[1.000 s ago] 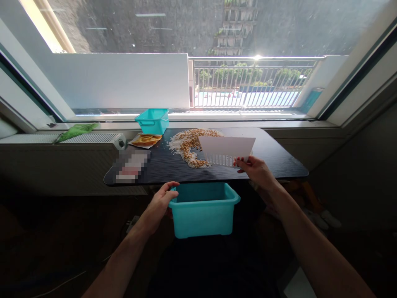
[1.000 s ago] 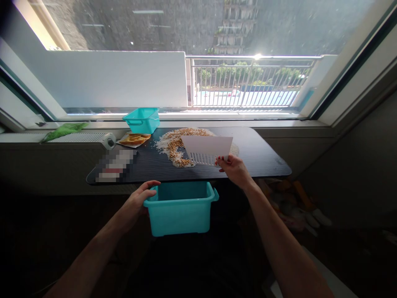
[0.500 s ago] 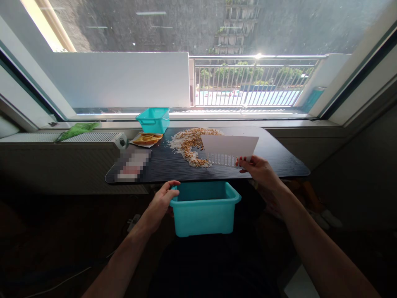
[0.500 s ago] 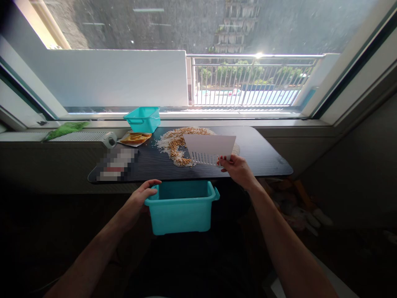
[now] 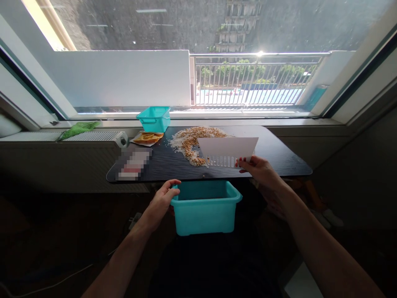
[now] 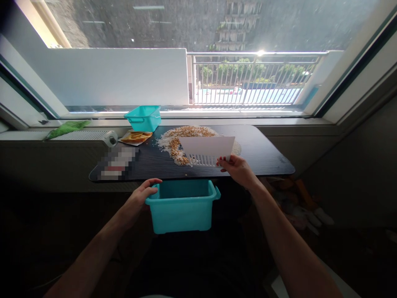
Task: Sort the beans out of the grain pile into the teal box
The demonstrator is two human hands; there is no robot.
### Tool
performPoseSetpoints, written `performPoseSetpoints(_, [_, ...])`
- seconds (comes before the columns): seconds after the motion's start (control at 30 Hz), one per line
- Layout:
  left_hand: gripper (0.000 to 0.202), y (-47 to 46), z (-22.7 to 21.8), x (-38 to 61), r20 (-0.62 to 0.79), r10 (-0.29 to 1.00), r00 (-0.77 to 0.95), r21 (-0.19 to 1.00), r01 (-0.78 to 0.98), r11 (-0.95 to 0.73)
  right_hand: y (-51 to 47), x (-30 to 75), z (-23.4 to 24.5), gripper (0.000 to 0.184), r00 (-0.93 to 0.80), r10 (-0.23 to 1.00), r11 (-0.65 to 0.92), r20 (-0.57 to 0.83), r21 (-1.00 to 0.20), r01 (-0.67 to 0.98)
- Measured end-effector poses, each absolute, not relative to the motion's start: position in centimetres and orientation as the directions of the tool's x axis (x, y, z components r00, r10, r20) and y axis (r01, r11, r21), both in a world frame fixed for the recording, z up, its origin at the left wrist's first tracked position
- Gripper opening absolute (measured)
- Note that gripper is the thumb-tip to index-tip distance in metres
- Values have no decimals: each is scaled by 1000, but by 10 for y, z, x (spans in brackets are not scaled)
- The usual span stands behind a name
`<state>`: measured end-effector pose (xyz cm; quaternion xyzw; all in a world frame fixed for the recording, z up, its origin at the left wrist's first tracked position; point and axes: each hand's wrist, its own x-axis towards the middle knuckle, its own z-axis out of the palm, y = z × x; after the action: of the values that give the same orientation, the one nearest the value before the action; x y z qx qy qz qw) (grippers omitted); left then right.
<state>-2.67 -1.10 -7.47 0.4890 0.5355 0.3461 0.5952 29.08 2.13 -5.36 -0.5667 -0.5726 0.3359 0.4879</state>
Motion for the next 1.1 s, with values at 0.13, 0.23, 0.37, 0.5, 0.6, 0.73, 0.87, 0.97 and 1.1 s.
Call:
performPoseSetpoints(0.13, [43, -12, -74, -27, -291, 938, 189, 955, 116, 272, 17, 286, -49, 41, 91, 981, 137, 170, -947, 291])
performPoseSetpoints(0.23, [45, -13, -72, -27, -289, 937, 199, 956, 122, 269, 15, 276, -49, 37, 47, 985, 151, 168, -954, 260])
performPoseSetpoints(0.37, [46, -14, -72, -26, -288, 938, 194, 955, 128, 267, 16, 268, -51, 37, 19, 986, 154, 163, -955, 253])
performPoseSetpoints(0.5, [46, -14, -73, -26, -291, 941, 172, 953, 136, 270, 20, 274, -55, 39, 57, 989, 115, 133, -962, 249])
performPoseSetpoints(0.6, [46, -14, -73, -26, -292, 940, 176, 953, 133, 271, 23, 282, -59, 40, 151, 977, 110, 153, -959, 261])
performPoseSetpoints(0.73, [47, -14, -71, -26, -298, 937, 181, 952, 129, 277, 27, 286, -61, 44, 213, 962, 119, 172, -963, 241])
performPoseSetpoints(0.87, [49, -15, -68, -24, -304, 936, 178, 950, 128, 285, 29, 281, -59, 44, 170, 971, 125, 168, -963, 238])
performPoseSetpoints(0.97, [49, -16, -66, -23, -310, 934, 177, 949, 124, 291, 31, 278, -57, 43, 181, 968, 127, 174, -961, 244])
performPoseSetpoints(1.1, [50, -16, -66, -24, -316, 933, 173, 947, 120, 298, 34, 275, -56, 42, 164, 971, 133, 176, -961, 243])
